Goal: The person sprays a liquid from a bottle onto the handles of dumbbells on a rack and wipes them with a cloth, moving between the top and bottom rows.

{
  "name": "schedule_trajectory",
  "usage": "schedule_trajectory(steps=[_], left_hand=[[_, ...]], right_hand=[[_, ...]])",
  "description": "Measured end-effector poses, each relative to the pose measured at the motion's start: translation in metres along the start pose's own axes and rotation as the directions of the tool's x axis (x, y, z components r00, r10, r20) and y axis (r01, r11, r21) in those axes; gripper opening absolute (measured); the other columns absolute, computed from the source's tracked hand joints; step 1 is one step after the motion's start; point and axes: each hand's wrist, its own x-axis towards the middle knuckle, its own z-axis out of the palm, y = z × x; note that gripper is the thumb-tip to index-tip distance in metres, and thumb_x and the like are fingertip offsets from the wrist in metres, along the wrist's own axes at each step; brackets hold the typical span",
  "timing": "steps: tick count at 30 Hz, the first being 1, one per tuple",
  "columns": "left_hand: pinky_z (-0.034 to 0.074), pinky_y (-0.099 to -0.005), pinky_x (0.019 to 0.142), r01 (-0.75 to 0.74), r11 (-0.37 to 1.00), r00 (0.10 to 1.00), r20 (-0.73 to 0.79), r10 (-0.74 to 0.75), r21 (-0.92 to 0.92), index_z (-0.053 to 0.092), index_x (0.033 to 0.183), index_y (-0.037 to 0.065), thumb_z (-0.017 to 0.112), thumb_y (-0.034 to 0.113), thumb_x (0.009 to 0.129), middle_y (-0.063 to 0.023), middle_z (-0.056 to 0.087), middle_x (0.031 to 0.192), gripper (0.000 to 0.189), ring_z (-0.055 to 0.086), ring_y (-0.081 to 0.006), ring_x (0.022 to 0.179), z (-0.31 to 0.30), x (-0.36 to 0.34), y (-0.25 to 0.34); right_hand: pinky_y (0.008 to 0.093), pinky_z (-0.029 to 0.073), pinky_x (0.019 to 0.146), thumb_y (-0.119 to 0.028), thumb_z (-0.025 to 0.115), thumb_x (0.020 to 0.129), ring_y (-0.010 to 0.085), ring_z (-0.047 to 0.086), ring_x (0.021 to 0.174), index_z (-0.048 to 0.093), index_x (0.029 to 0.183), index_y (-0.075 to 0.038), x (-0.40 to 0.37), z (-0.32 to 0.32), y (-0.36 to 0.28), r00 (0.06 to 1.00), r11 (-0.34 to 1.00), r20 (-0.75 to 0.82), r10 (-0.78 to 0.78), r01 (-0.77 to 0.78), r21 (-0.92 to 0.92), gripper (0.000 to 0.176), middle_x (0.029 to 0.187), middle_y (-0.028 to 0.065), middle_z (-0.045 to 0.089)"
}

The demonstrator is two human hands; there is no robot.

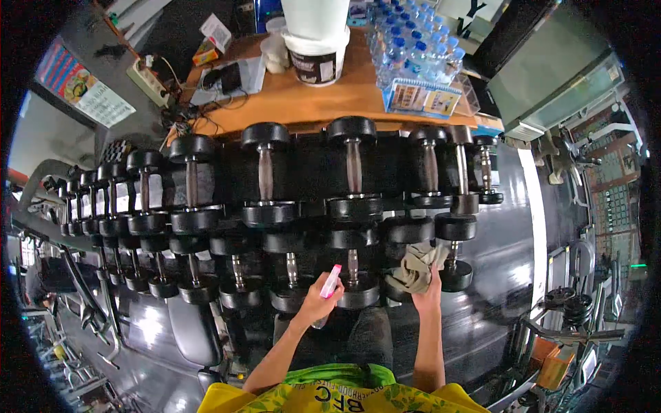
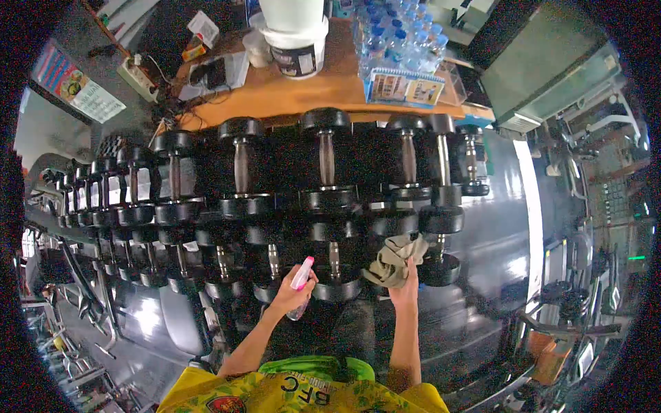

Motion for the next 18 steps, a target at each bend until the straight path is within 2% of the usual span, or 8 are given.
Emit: schedule_trajectory(steps=[2, 8, 9, 10, 12, 13, 15, 18], left_hand=[[0.042, -0.0264, 0.051, 0.181, 0.983, 0.980, -0.090, -0.179, 0.014, 0.053, 0.090, 0.006, 0.064, 0.012, 0.081, 0.0000, 0.053, 0.066, 0.015, 0.051, -0.0075, 0.058, 0.003, 0.012, -0.006], [0.045, -0.0307, 0.056, 0.095, 0.943, 0.986, -0.159, -0.045, 0.320, 0.054, 0.083, 0.005, 0.069, 0.023, 0.080, -0.0077, 0.058, 0.065, 0.023, 0.055, -0.0152, 0.057, 0.017, 0.034, -0.015], [0.045, -0.0306, 0.056, 0.177, 0.942, 0.978, -0.157, -0.137, 0.285, 0.054, 0.082, 0.005, 0.069, 0.024, 0.080, -0.0075, 0.058, 0.064, 0.024, 0.056, -0.0151, 0.057, 0.019, 0.036, -0.015], [0.045, -0.0306, 0.056, 0.181, 0.941, 0.978, -0.156, -0.141, 0.287, 0.054, 0.082, 0.005, 0.069, 0.024, 0.080, -0.0075, 0.058, 0.064, 0.024, 0.056, -0.0151, 0.057, 0.021, 0.038, -0.014], [0.045, -0.0302, 0.056, 0.178, 0.933, 0.975, -0.181, -0.125, 0.313, 0.055, 0.081, 0.005, 0.068, 0.024, 0.080, -0.0074, 0.058, 0.063, 0.024, 0.056, -0.0142, 0.058, 0.025, 0.041, -0.010], [0.045, -0.0302, 0.056, 0.182, 0.932, 0.975, -0.180, -0.130, 0.315, 0.055, 0.081, 0.005, 0.068, 0.024, 0.080, -0.0074, 0.058, 0.063, 0.024, 0.056, -0.0142, 0.058, 0.026, 0.041, -0.008], [0.045, -0.0298, 0.055, 0.151, 0.953, 0.976, -0.194, -0.101, 0.262, 0.055, 0.081, 0.004, 0.068, 0.022, 0.080, -0.0073, 0.058, 0.062, 0.023, 0.057, -0.0138, 0.059, 0.028, 0.042, -0.008], [0.043, -0.0255, 0.048, 0.040, 0.958, 0.985, -0.172, 0.010, 0.285, 0.054, 0.082, 0.004, 0.065, 0.016, 0.083, -0.0016, 0.054, 0.061, 0.016, 0.051, -0.0081, 0.050, 0.024, 0.038, -0.014]], right_hand=[[0.0413, 0.039, 0.099, -0.035, 0.036, 0.097, 0.0256, 0.049, 0.116, 0.045, 0.127, -0.008, 0.006, -0.008, 0.003, 1.000, 1.000, 0.001, 0.000, 0.000, 0.017, 0.042, 0.126, 0.0078, 0.051], [0.0419, 0.037, 0.100, -0.028, 0.037, 0.097, 0.0271, 0.046, 0.118, 0.038, 0.131, -0.005, 0.026, -0.031, 0.000, 0.997, 0.999, 0.067, -0.036, 0.037, -0.018, 0.041, 0.131, 0.0102, 0.046], [0.0393, 0.036, 0.101, -0.024, 0.037, 0.097, 0.0273, 0.046, 0.117, 0.037, 0.131, -0.001, 0.029, -0.045, 0.005, 0.951, 0.756, 0.211, -0.226, 0.308, -0.578, 0.040, 0.130, 0.0125, 0.045], [0.0393, 0.036, 0.101, -0.024, 0.037, 0.097, 0.0273, 0.046, 0.117, 0.037, 0.131, -0.001, 0.039, -0.057, 0.011, 0.952, 0.758, 0.207, -0.224, 0.304, -0.577, 0.040, 0.130, 0.0125, 0.045], [0.0366, 0.037, 0.097, -0.021, 0.042, 0.096, 0.0255, 0.048, 0.114, 0.041, 0.126, 0.002, 0.049, -0.061, 0.019, 0.854, -0.324, 0.413, -0.318, 0.311, -0.893, 0.038, 0.128, 0.0141, 0.044], [0.0341, 0.039, 0.092, -0.021, 0.047, 0.094, 0.0231, 0.050, 0.108, 0.049, 0.118, 0.003, 0.063, -0.046, 0.038, 0.895, 0.575, -0.171, -0.411, 0.109, -0.811, 0.034, 0.121, 0.0141, 0.050], [0.0330, 0.043, 0.081, -0.023, 0.049, 0.092, 0.0205, 0.054, 0.095, 0.054, 0.112, 0.002, 0.080, -0.030, 0.050, 0.845, 0.204, 0.284, -0.454, 0.409, -0.889, 0.032, 0.108, 0.0132, 0.057], [0.0362, 0.047, 0.077, -0.002, 0.059, 0.074, 0.0293, 0.059, 0.086, 0.064, 0.092, -0.009, 0.122, -0.026, 0.103, 0.916, 0.192, 0.328, -0.233, 0.374, -0.907, 0.021, 0.092, 0.0121, 0.062]])
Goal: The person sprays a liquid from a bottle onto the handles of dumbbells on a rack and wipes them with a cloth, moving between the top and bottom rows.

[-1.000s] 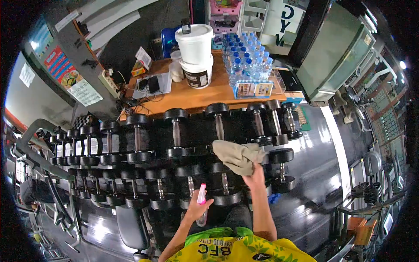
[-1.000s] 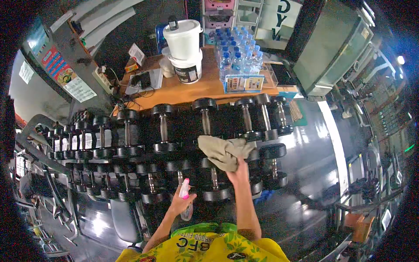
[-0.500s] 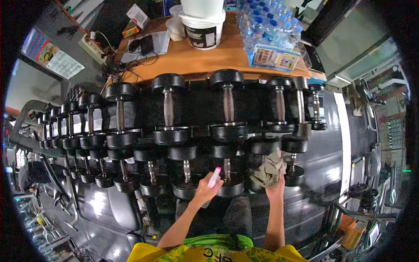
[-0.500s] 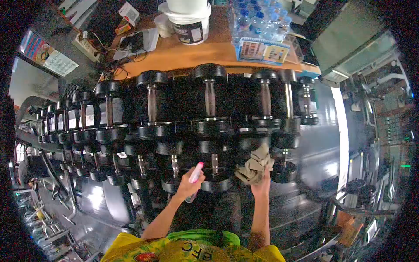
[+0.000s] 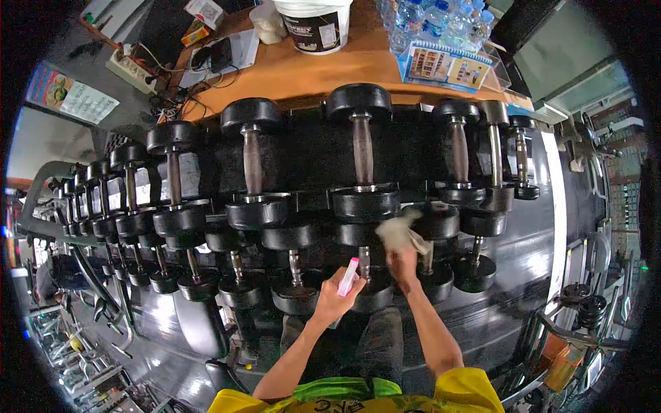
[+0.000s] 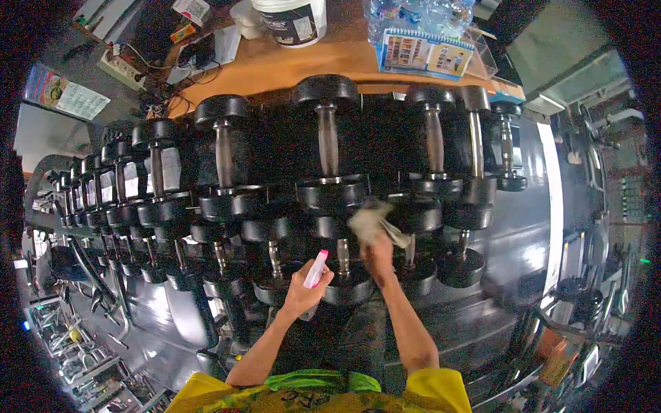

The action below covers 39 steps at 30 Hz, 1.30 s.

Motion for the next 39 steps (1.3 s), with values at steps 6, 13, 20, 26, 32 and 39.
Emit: schedule_trajectory(steps=[6, 13, 20, 26, 32, 39], left_hand=[[0.044, -0.0283, 0.050, 0.117, 0.985, 0.993, -0.018, -0.121, -0.127, 0.054, 0.081, 0.003, 0.066, 0.015, 0.080, -0.0070, 0.057, 0.061, 0.017, 0.055, -0.0115, 0.052, -0.018, -0.019, -0.024], [0.041, -0.0254, 0.043, 0.182, 0.970, 0.983, 0.011, -0.182, -0.162, 0.052, 0.082, 0.003, 0.064, 0.013, 0.083, -0.0023, 0.052, 0.058, 0.015, 0.053, -0.0088, 0.047, -0.025, -0.030, -0.039], [0.042, -0.0242, 0.044, 0.207, 0.966, 0.978, 0.031, -0.205, -0.155, 0.051, 0.082, 0.004, 0.063, 0.014, 0.084, -0.0017, 0.054, 0.059, 0.015, 0.053, -0.0079, 0.048, -0.026, -0.031, -0.036], [0.042, -0.0238, 0.045, 0.187, 0.970, 0.982, 0.035, -0.184, -0.152, 0.052, 0.085, 0.005, 0.063, 0.014, 0.084, -0.0015, 0.054, 0.060, 0.015, 0.053, -0.0074, 0.048, -0.025, -0.031, -0.048], [0.043, -0.0239, 0.045, 0.207, 0.949, 0.978, 0.012, -0.210, -0.237, 0.052, 0.087, 0.005, 0.064, 0.010, 0.083, -0.0016, 0.055, 0.062, 0.013, 0.053, -0.0079, 0.048, -0.020, -0.033, -0.046], [0.043, -0.0236, 0.045, 0.220, 0.955, 0.975, 0.017, -0.221, -0.200, 0.052, 0.085, 0.004, 0.063, 0.008, 0.082, -0.0021, 0.057, 0.065, 0.012, 0.054, -0.0078, 0.049, -0.030, -0.031, -0.043]], right_hand=[[0.0470, 0.027, 0.104, -0.019, 0.055, 0.078, 0.0243, 0.042, 0.121, 0.062, 0.107, -0.020, 0.024, 0.079, -0.069, 0.447, 0.255, 0.635, -0.630, 0.891, -0.375, 0.030, 0.123, -0.0017, 0.053], [0.0433, 0.022, 0.110, -0.021, 0.049, 0.080, 0.0208, 0.044, 0.120, 0.065, 0.096, -0.016, 0.020, 0.105, -0.074, 0.453, -0.045, 0.784, -0.424, 0.854, -0.518, 0.023, 0.109, 0.0023, 0.059], [0.0388, 0.045, 0.091, 0.008, 0.051, 0.071, 0.0339, 0.052, 0.109, 0.054, 0.119, -0.013, 0.018, -0.009, -0.017, 0.817, 0.716, 0.331, -0.472, 0.575, -0.397, 0.053, 0.120, 0.0126, 0.054], [0.0442, 0.046, 0.083, 0.012, 0.049, 0.068, 0.0429, 0.052, 0.102, 0.054, 0.109, -0.002, 0.018, 0.019, -0.022, 0.971, 0.995, -0.219, 0.093, -0.099, -0.019, 0.044, 0.114, 0.0242, 0.053], [0.0448, 0.041, 0.091, -0.001, 0.057, 0.066, 0.0287, 0.056, 0.096, 0.064, 0.099, -0.019, 0.009, 0.048, -0.082, 0.789, 0.696, 0.204, -0.579, 0.610, -0.379, 0.038, 0.099, 0.0045, 0.062], [0.0356, 0.045, 0.085, -0.005, 0.055, 0.071, 0.0213, 0.057, 0.097, 0.065, 0.101, -0.019, 0.027, 0.041, -0.066, 0.727, 0.566, 0.419, -0.543, 0.686, -0.457, 0.035, 0.105, 0.0071, 0.061]])
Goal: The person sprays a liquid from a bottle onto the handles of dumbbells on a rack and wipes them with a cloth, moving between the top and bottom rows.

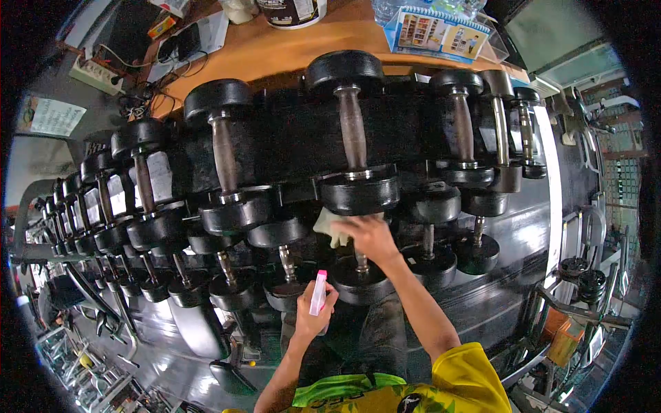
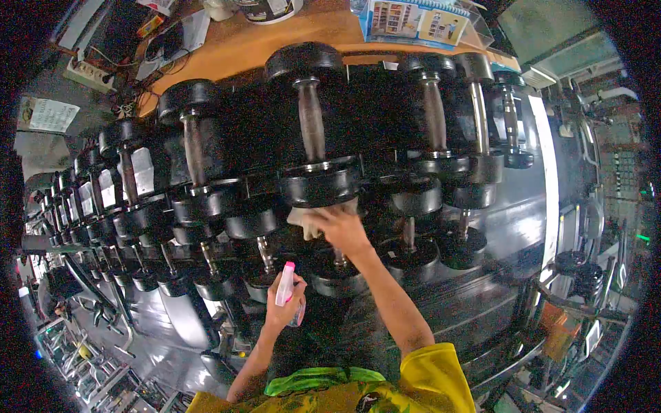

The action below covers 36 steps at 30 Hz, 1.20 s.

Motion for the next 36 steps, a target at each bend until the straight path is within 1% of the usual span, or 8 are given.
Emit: schedule_trajectory(steps=[2, 3, 5, 6, 17, 22, 28, 36], left_hand=[[0.043, -0.0232, 0.046, -0.010, 0.998, 0.999, -0.042, 0.007, -0.061, 0.052, 0.086, 0.003, 0.063, 0.008, 0.082, -0.0023, 0.057, 0.064, 0.012, 0.054, -0.0077, 0.049, -0.004, -0.001, -0.003], [0.043, -0.0232, 0.046, -0.009, 0.998, 0.999, -0.042, 0.006, -0.063, 0.052, 0.086, 0.003, 0.063, 0.008, 0.082, -0.0023, 0.057, 0.064, 0.012, 0.054, -0.0077, 0.049, -0.007, -0.002, -0.003], [0.043, -0.0228, 0.046, -0.027, 0.999, 0.997, -0.071, 0.024, -0.041, 0.053, 0.085, 0.003, 0.062, 0.008, 0.082, -0.0022, 0.056, 0.063, 0.011, 0.054, -0.0074, 0.050, -0.013, -0.004, -0.001], [0.043, -0.0228, 0.046, -0.027, 0.999, 0.997, -0.071, 0.023, -0.047, 0.053, 0.085, 0.003, 0.062, 0.008, 0.082, -0.0022, 0.056, 0.063, 0.011, 0.054, -0.0074, 0.050, -0.015, -0.005, -0.002], [0.043, -0.0233, 0.045, -0.015, 0.998, 0.999, -0.037, 0.013, -0.056, 0.053, 0.083, 0.003, 0.059, 0.007, 0.082, -0.0024, 0.056, 0.062, 0.007, 0.055, -0.0079, 0.049, -0.015, -0.010, -0.007], [0.043, -0.0242, 0.045, -0.051, 0.999, 0.999, -0.020, 0.050, -0.018, 0.052, 0.082, 0.003, 0.060, 0.007, 0.081, -0.0031, 0.058, 0.062, 0.009, 0.056, -0.0089, 0.048, -0.016, -0.006, -0.011], [0.042, -0.0221, 0.045, -0.049, 0.998, 0.999, 0.023, 0.049, 0.029, 0.052, 0.091, 0.003, 0.059, 0.005, 0.085, -0.0015, 0.054, 0.065, 0.009, 0.052, -0.0074, 0.050, -0.018, -0.004, -0.011], [0.042, -0.0247, 0.044, -0.011, 0.999, 1.000, -0.021, 0.012, 0.050, 0.051, 0.082, 0.003, 0.062, 0.009, 0.082, -0.0027, 0.054, 0.060, 0.012, 0.054, -0.0097, 0.050, -0.011, -0.008, -0.010]], right_hand=[[0.0360, 0.047, 0.084, -0.007, 0.054, 0.073, 0.0254, 0.057, 0.097, 0.063, 0.103, -0.014, 0.000, 0.001, 0.015, 0.915, 0.929, 0.160, 0.370, -0.360, -0.090, 0.032, 0.106, 0.0137, 0.060], [0.0391, 0.047, 0.085, -0.008, 0.054, 0.073, 0.0284, 0.057, 0.097, 0.063, 0.103, -0.010, 0.005, 0.003, 0.027, 0.776, 0.806, 0.219, 0.591, -0.570, -0.158, 0.031, 0.104, 0.0165, 0.060], [0.0452, 0.044, 0.089, -0.009, 0.053, 0.075, 0.0359, 0.056, 0.097, 0.062, 0.102, -0.004, -0.011, 0.017, 0.072, 0.899, 0.907, -0.118, 0.421, -0.419, 0.046, 0.029, 0.103, 0.0189, 0.060], [0.0451, 0.044, 0.088, -0.011, 0.053, 0.075, 0.0357, 0.056, 0.097, 0.062, 0.102, -0.004, -0.007, 0.017, 0.091, 0.896, 0.908, -0.149, 0.418, -0.408, 0.095, 0.029, 0.103, 0.0187, 0.060], [0.0441, 0.045, 0.084, -0.033, 0.049, 0.080, 0.0332, 0.058, 0.092, 0.061, 0.099, -0.006, 0.032, -0.004, 0.128, 0.650, 0.723, 0.499, 0.573, -0.688, 0.064, 0.035, 0.102, 0.0159, 0.062], [0.0436, 0.045, 0.083, -0.042, 0.048, 0.083, 0.0321, 0.059, 0.090, 0.061, 0.098, -0.007, 0.031, -0.036, 0.131, 0.473, 0.626, 0.644, 0.602, -0.780, -0.012, 0.041, 0.102, 0.0146, 0.063], [0.0414, 0.046, 0.082, -0.036, 0.047, 0.084, 0.0286, 0.059, 0.088, 0.059, 0.102, -0.008, 0.055, 0.014, 0.129, 0.727, 0.772, 0.354, 0.588, -0.635, 0.022, 0.035, 0.104, 0.0127, 0.062], [0.0384, 0.047, 0.080, -0.027, 0.046, 0.086, 0.0239, 0.060, 0.084, 0.056, 0.107, -0.009, 0.064, 0.046, 0.109, 0.812, 0.859, 0.327, 0.483, -0.512, 0.005, 0.030, 0.106, 0.0102, 0.062]])
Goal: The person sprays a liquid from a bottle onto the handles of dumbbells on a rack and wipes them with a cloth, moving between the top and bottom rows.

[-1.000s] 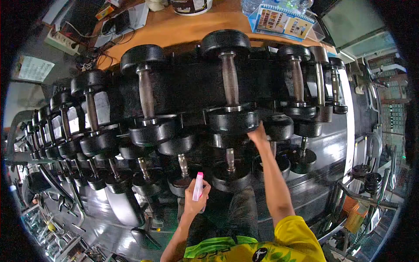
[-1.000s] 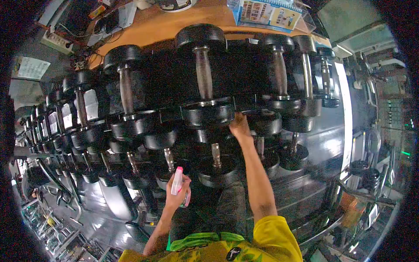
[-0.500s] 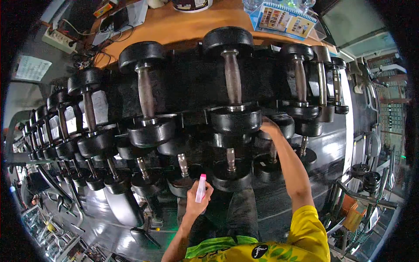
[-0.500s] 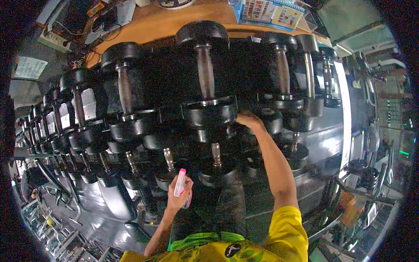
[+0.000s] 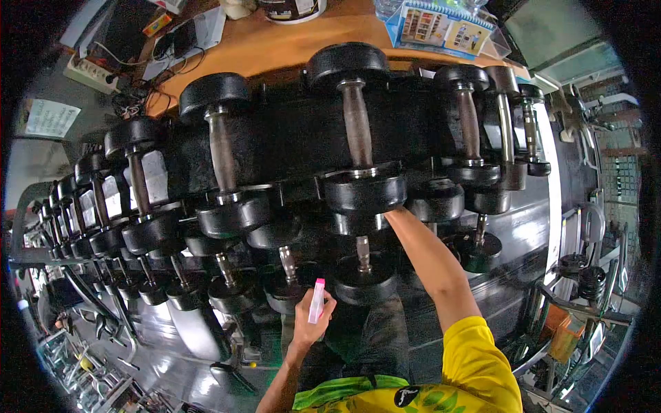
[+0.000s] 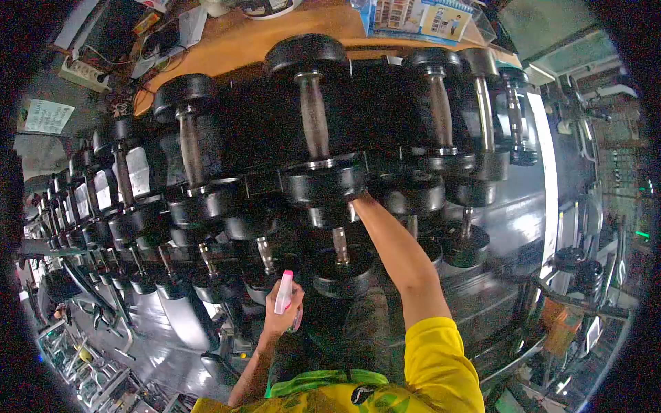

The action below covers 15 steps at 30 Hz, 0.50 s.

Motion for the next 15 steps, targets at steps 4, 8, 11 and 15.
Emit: schedule_trajectory(steps=[4, 8, 11, 15], left_hand=[[0.042, -0.0249, 0.044, 0.001, 1.000, 0.999, 0.039, 0.000, -0.011, 0.051, 0.082, 0.003, 0.063, 0.006, 0.081, -0.0027, 0.054, 0.060, 0.012, 0.054, -0.0095, 0.049, 0.009, 0.001, 0.001], [0.042, -0.0245, 0.045, -0.055, 0.998, 0.998, 0.045, 0.054, 0.013, 0.052, 0.082, 0.003, 0.062, 0.004, 0.081, -0.0027, 0.053, 0.060, 0.010, 0.053, -0.0087, 0.049, 0.018, 0.000, 0.000], [0.042, -0.0235, 0.046, -0.077, 0.997, 0.996, 0.043, 0.078, -0.031, 0.053, 0.083, 0.002, 0.062, 0.005, 0.082, -0.0021, 0.054, 0.061, 0.009, 0.053, -0.0079, 0.050, 0.023, -0.001, 0.003], [0.043, -0.0224, 0.047, -0.041, 0.996, 0.996, 0.076, 0.047, -0.085, 0.054, 0.084, 0.001, 0.060, 0.007, 0.083, -0.0019, 0.055, 0.063, 0.009, 0.053, -0.0071, 0.052, 0.023, -0.001, 0.016]], right_hand=[[0.0370, 0.047, 0.079, -0.023, 0.045, 0.086, 0.0215, 0.060, 0.082, 0.054, 0.109, -0.010, 0.005, 0.006, -0.018, 0.973, 0.971, -0.039, -0.228, 0.230, 0.066, 0.028, 0.107, 0.0090, 0.061], [0.0355, 0.048, 0.079, -0.019, 0.045, 0.087, 0.0191, 0.060, 0.081, 0.052, 0.111, -0.010, -0.026, 0.014, -0.063, 0.792, 0.839, 0.276, -0.544, 0.520, 0.162, 0.027, 0.108, 0.0077, 0.061], [0.0364, 0.049, 0.082, -0.005, 0.049, 0.079, 0.0225, 0.061, 0.094, 0.057, 0.101, -0.010, -0.110, -0.038, -0.092, 0.861, 0.866, 0.125, -0.492, 0.499, -0.025, 0.024, 0.112, 0.0055, 0.060], [0.0365, 0.051, 0.082, -0.006, 0.058, 0.072, 0.0240, 0.061, 0.097, 0.058, 0.095, -0.013, -0.143, -0.031, -0.048, 0.645, 0.709, -0.310, -0.699, 0.681, -0.182, 0.024, 0.114, 0.0005, 0.060]])
